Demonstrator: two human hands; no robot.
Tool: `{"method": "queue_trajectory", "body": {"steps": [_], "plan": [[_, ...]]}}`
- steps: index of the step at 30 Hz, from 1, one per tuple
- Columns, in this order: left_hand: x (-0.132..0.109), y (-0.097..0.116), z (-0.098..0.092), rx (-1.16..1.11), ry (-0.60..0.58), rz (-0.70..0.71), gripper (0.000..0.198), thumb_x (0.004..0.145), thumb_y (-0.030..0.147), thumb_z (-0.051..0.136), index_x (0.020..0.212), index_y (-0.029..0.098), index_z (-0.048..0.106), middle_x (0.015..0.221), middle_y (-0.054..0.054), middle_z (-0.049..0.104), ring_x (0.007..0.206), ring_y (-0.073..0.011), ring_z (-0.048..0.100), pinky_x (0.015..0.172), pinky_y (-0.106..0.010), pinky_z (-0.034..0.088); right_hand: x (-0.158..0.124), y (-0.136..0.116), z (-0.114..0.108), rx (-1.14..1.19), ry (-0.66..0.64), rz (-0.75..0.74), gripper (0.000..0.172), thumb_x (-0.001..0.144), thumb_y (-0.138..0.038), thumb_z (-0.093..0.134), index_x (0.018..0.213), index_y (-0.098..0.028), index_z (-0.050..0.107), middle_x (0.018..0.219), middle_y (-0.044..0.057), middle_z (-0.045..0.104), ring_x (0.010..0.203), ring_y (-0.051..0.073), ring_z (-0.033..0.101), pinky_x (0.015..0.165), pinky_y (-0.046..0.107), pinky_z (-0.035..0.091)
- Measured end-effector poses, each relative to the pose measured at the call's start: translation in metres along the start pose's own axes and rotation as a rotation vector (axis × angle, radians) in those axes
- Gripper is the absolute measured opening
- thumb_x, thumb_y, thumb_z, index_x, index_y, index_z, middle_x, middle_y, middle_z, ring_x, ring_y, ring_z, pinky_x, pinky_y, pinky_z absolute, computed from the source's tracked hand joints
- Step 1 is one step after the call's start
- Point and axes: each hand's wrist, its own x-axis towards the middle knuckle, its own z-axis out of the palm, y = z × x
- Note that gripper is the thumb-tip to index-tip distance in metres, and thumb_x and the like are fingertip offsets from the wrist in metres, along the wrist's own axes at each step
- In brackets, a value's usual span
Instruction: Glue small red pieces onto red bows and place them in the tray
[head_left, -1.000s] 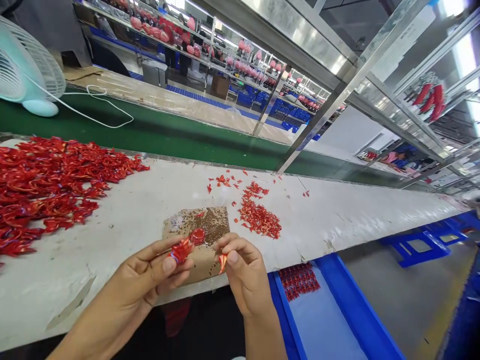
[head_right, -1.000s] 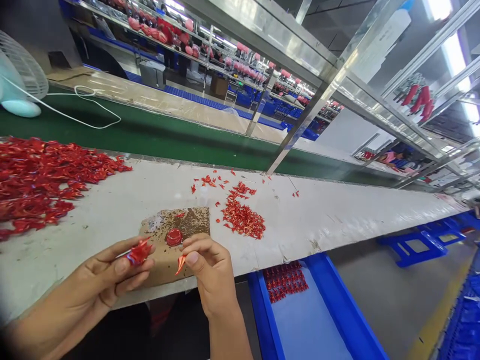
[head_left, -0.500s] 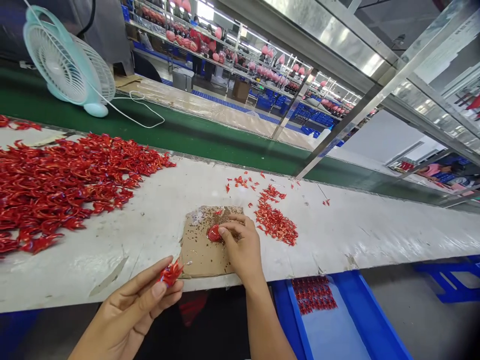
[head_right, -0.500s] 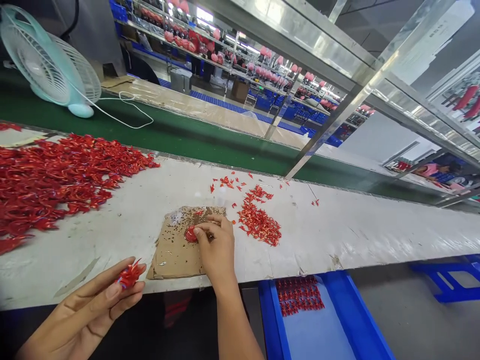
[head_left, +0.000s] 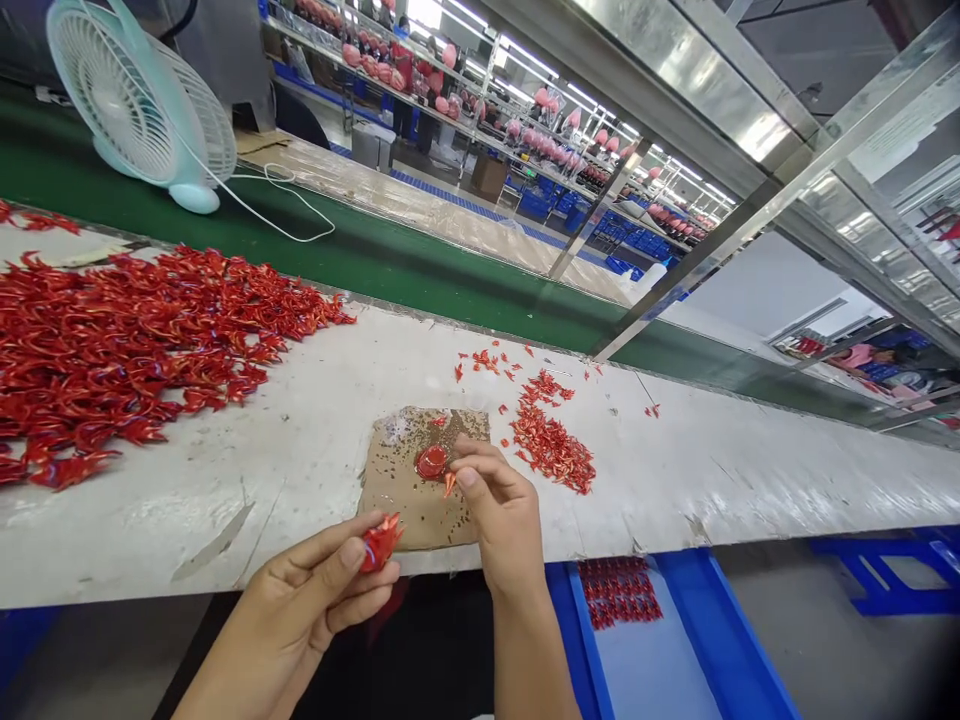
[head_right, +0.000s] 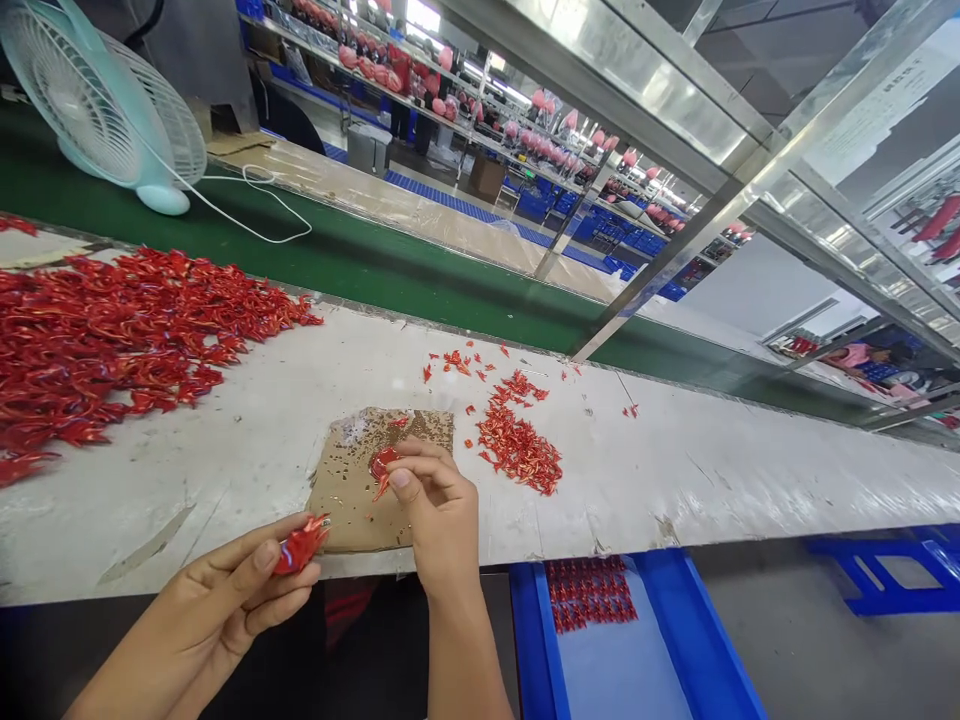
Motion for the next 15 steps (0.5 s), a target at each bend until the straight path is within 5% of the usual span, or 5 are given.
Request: {"method": "queue_trajectory", "body": {"steps": [8,15], "plan": [[-0.003,-0.002,0.022,0.015,-0.208,-0.004,0.037,0.075,0.032,0.082,0.107,0.016,0.073,0.091,-0.008,0.074,0.078,-0.0161,0.071,0.069,-0.021,0.063,-0.028,-0.025,0.005,0.14,-0.263,0.02,0.004,0.087,-0.027,0.074,0.09,-0.026,0.077,0.112,0.007,0.072,0.107,0.024,0.066,0.096,0.041,0.051],[-0.007,-0.005,0.021,0.014,-0.276,-0.041,0.027,0.078,0.032,0.079,0.099,0.015,0.074,0.082,-0.006,0.071,0.073,-0.0129,0.069,0.066,-0.018,0.061,-0.033,-0.028,0.0,0.009,-0.286,-0.061,0.01,0.087,-0.022,0.074,0.092,-0.029,0.079,0.104,0.004,0.073,0.104,0.023,0.068,0.095,0.04,0.052]]}}
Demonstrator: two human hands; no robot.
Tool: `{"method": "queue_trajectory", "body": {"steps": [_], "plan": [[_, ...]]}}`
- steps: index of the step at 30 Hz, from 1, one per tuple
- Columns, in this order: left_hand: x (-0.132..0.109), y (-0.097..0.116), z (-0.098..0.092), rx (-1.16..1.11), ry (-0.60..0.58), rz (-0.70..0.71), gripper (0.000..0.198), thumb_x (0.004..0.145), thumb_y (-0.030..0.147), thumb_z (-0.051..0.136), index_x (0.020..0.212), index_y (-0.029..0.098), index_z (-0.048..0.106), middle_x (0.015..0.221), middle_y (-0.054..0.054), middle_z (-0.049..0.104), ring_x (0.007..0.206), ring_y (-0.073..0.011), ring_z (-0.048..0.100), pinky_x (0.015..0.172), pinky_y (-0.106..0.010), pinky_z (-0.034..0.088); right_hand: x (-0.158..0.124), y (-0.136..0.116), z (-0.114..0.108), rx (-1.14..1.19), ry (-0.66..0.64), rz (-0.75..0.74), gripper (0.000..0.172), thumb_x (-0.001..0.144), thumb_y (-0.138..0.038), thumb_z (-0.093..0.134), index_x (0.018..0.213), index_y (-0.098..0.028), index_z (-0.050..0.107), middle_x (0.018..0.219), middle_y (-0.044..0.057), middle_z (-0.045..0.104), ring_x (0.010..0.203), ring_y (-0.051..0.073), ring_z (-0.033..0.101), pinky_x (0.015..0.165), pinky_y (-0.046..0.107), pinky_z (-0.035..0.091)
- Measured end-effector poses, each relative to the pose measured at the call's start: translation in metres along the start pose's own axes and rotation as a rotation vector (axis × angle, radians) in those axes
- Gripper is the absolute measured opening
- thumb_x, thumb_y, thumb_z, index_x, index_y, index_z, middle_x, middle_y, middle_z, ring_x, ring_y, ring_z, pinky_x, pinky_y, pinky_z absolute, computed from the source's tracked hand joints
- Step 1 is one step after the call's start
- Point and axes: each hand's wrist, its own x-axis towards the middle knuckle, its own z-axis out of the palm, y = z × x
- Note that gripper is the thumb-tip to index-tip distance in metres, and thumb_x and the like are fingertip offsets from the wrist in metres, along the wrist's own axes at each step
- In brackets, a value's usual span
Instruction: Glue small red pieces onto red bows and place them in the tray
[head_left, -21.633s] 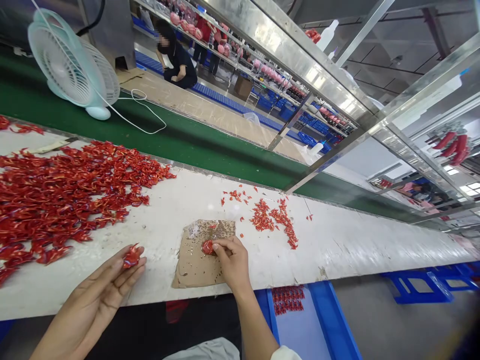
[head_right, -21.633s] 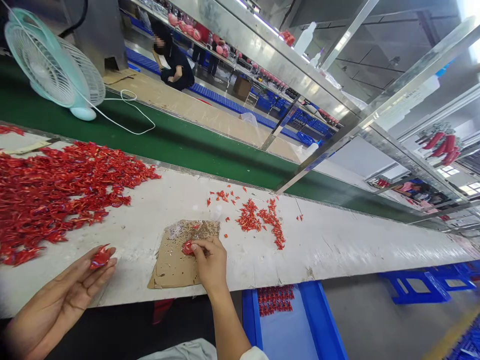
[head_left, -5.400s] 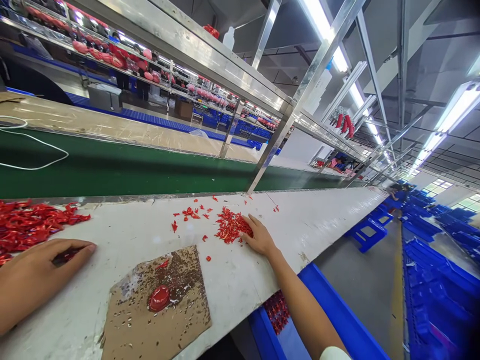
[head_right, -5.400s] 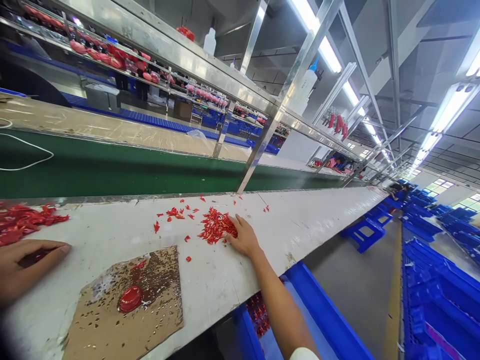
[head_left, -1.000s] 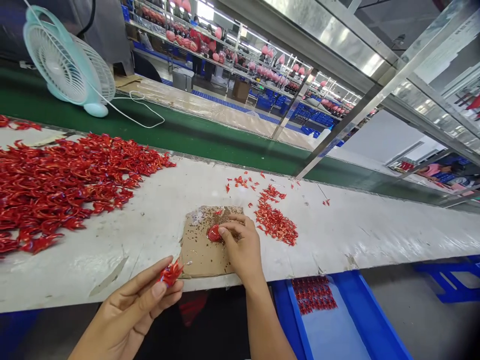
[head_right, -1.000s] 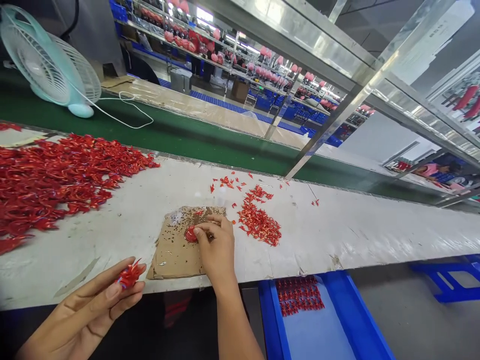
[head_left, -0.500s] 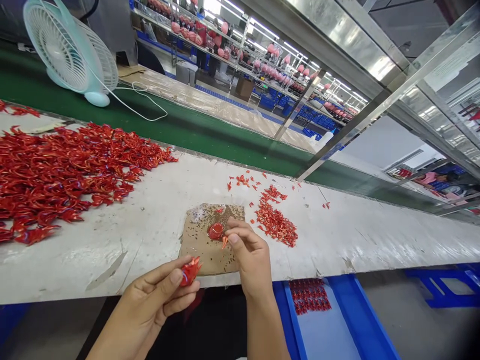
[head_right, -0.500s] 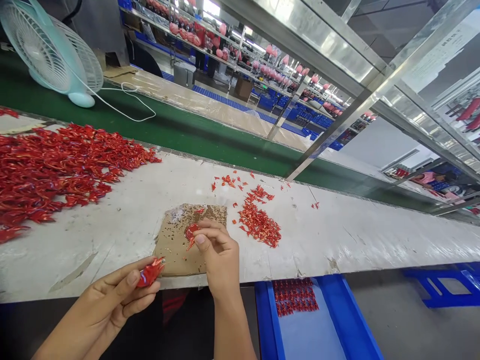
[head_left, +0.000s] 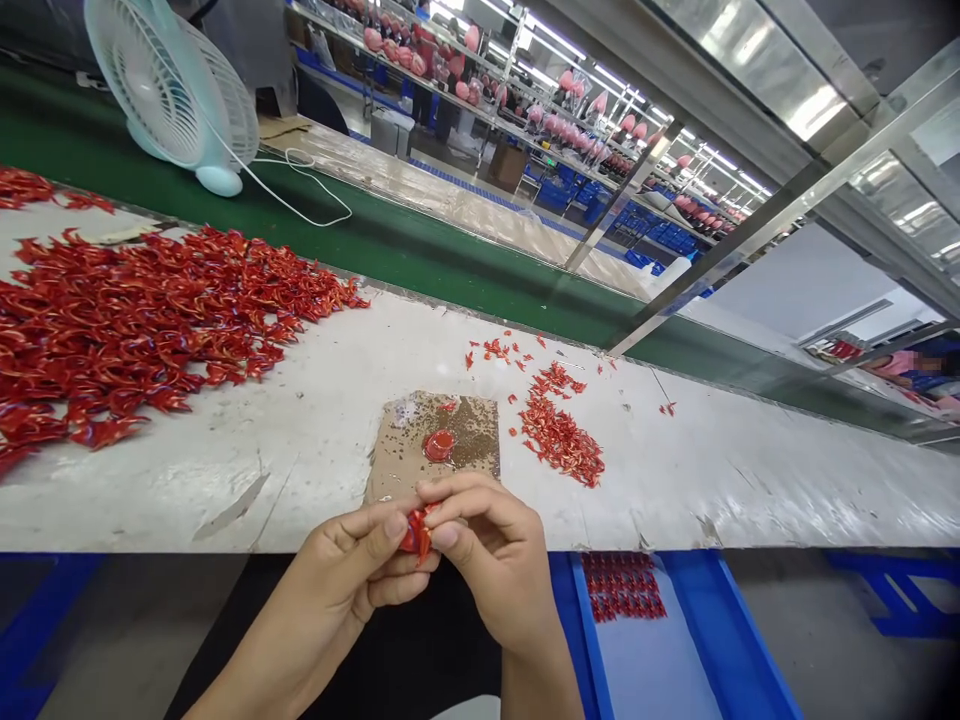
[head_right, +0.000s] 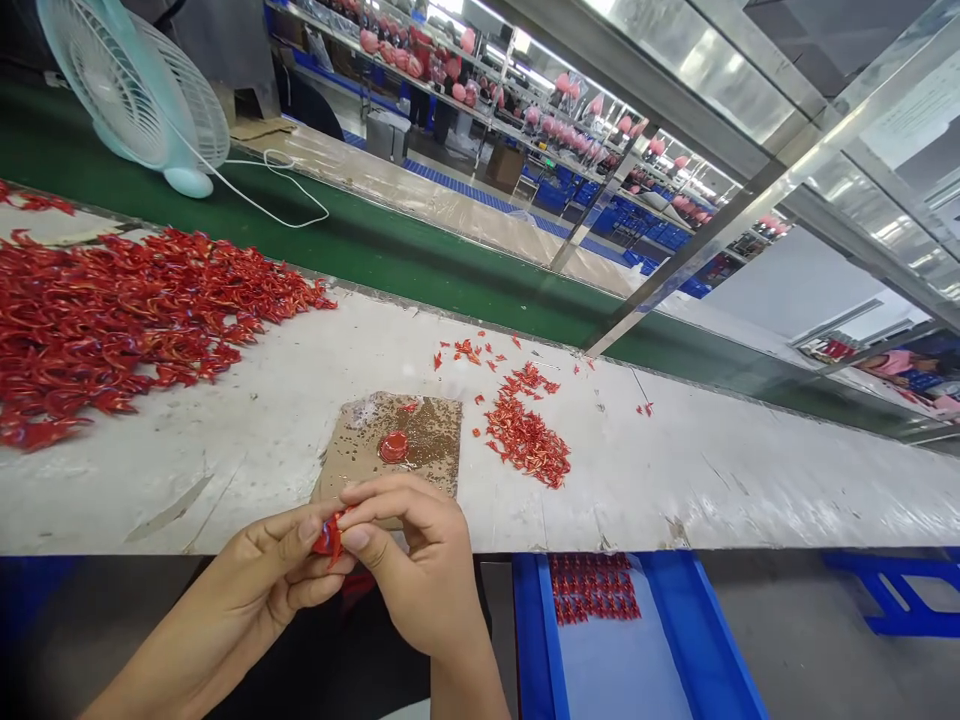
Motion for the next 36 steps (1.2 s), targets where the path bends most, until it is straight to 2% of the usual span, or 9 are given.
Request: {"method": "queue_trajectory", "body": {"steps": [5,9,16,23,26,29,32,34,36], "plan": [[0.001,-0.002,0.001,0.012,-0.028,-0.011,0.023,0.079,0.031,0.078,0.093,0.013,0.074,0.076,-0.004,0.068,0.071,-0.012,0.068,0.066,-0.017,0.061,-0.002,0.0,-0.001,-0.029,0.001,-0.022,0.01,0.087,-0.021,0.074,0.092,-0.028,0.079,0.102,0.005,0.072,0.103,0.023,0.068,0.094,0.04,0.053],[0.001,-0.003,0.0,-0.002,-0.047,-0.007,0.024,0.079,0.03,0.078,0.099,0.017,0.076,0.074,-0.003,0.067,0.069,-0.0107,0.067,0.067,-0.017,0.06,-0.004,0.001,0.0,-0.062,-0.007,-0.02,0.009,0.087,-0.022,0.074,0.092,-0.028,0.078,0.102,0.004,0.072,0.102,0.022,0.068,0.093,0.039,0.053],[0.004,-0.006,-0.006,0.021,-0.071,0.03,0.027,0.084,0.031,0.073,0.11,0.025,0.075,0.087,-0.004,0.074,0.078,-0.0115,0.069,0.073,-0.019,0.061,-0.009,0.009,0.007,-0.128,0.097,-0.038,0.017,0.089,-0.025,0.072,0.105,-0.03,0.073,0.106,0.004,0.07,0.105,0.022,0.065,0.093,0.039,0.052],[0.004,-0.007,-0.005,0.077,-0.094,0.055,0.027,0.084,0.031,0.073,0.111,0.027,0.074,0.094,-0.005,0.075,0.087,-0.0143,0.07,0.078,-0.021,0.06,-0.011,0.008,0.001,-0.093,-0.005,-0.028,0.015,0.09,-0.026,0.07,0.105,-0.029,0.072,0.111,0.006,0.067,0.11,0.022,0.063,0.099,0.041,0.051],[0.005,-0.008,-0.003,0.12,-0.069,0.076,0.027,0.08,0.033,0.077,0.105,0.024,0.076,0.091,-0.006,0.076,0.086,-0.0153,0.071,0.077,-0.02,0.06,-0.016,0.013,0.002,-0.074,0.033,-0.054,0.018,0.091,-0.029,0.069,0.109,-0.029,0.069,0.112,0.006,0.066,0.11,0.023,0.063,0.098,0.041,0.051],[0.004,-0.007,-0.001,0.204,0.037,0.125,0.034,0.068,0.037,0.086,0.098,0.022,0.078,0.095,-0.008,0.076,0.087,-0.0197,0.072,0.08,-0.024,0.06,-0.024,0.018,0.004,-0.012,0.143,-0.015,0.027,0.087,-0.036,0.074,0.113,-0.029,0.068,0.111,0.006,0.068,0.107,0.023,0.065,0.094,0.038,0.054],[0.0,-0.008,0.01,0.396,0.235,0.275,0.037,0.059,0.038,0.091,0.091,0.023,0.079,0.094,-0.007,0.077,0.086,-0.0215,0.072,0.08,-0.023,0.06,-0.033,0.017,0.006,0.163,0.215,0.109,0.03,0.088,-0.042,0.071,0.113,-0.026,0.067,0.105,0.008,0.072,0.095,0.023,0.07,0.085,0.035,0.057],[-0.005,-0.011,0.021,0.597,0.364,0.528,0.032,0.061,0.036,0.09,0.089,0.027,0.079,0.094,-0.003,0.076,0.084,-0.0197,0.07,0.078,-0.021,0.058,-0.038,0.013,0.006,0.309,0.194,0.191,0.034,0.087,-0.045,0.072,0.112,-0.022,0.068,0.101,0.01,0.074,0.09,0.023,0.072,0.082,0.036,0.059],[-0.009,-0.018,0.028,0.751,0.416,0.797,0.028,0.063,0.027,0.089,0.088,0.031,0.079,0.092,0.001,0.075,0.084,-0.0179,0.066,0.08,-0.02,0.055,-0.043,0.009,0.005,0.433,0.152,0.254,0.043,0.079,-0.046,0.08,0.112,-0.02,0.069,0.102,0.011,0.075,0.092,0.025,0.072,0.085,0.037,0.058]]}}
